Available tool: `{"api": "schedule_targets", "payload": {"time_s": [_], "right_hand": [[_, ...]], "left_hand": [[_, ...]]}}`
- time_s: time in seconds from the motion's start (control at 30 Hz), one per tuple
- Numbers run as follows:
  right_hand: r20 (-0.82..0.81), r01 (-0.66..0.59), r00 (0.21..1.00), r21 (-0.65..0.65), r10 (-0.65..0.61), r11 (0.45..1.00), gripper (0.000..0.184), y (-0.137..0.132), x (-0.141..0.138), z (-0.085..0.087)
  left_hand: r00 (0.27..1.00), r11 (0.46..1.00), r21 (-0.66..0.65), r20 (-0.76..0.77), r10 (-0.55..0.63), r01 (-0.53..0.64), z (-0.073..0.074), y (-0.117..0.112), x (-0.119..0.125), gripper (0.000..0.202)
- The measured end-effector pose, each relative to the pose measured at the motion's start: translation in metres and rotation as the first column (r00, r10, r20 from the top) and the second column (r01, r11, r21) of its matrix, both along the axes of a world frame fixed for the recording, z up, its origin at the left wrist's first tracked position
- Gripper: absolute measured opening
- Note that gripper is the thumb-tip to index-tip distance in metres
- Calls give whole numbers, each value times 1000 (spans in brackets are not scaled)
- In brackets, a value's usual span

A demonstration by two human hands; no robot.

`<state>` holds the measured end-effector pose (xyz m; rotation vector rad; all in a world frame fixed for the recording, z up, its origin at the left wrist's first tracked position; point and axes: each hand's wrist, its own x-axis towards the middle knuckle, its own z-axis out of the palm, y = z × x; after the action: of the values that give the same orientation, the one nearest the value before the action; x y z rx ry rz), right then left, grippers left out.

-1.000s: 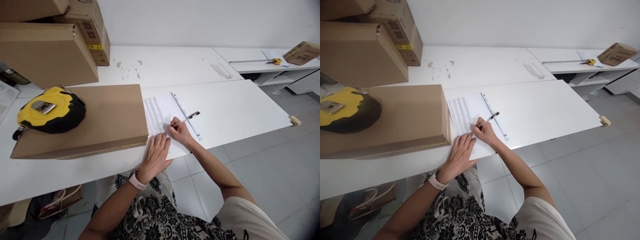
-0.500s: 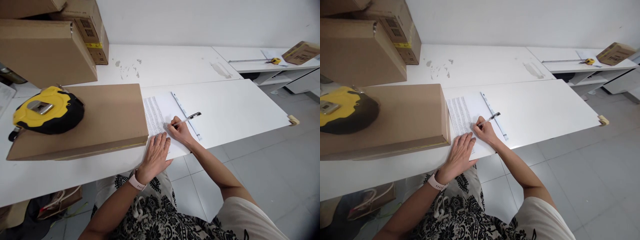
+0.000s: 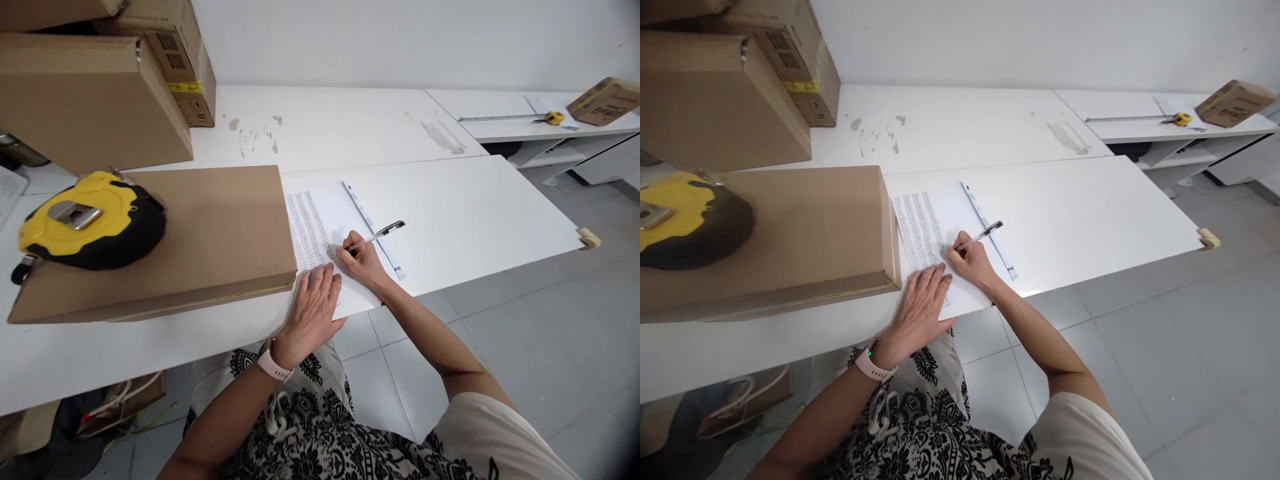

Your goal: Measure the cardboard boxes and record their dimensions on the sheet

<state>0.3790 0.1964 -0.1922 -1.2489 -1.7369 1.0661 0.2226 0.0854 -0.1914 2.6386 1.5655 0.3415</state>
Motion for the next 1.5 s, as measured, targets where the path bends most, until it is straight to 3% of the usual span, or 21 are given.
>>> {"api": "schedule_targets", "payload": {"time_s": [1.5], "right_hand": [[30,18,999,18,-19,1000,24,0,0,2]], "left_hand": [[1000,1000,-15,17,-2,2,1,0,0,77]]}}
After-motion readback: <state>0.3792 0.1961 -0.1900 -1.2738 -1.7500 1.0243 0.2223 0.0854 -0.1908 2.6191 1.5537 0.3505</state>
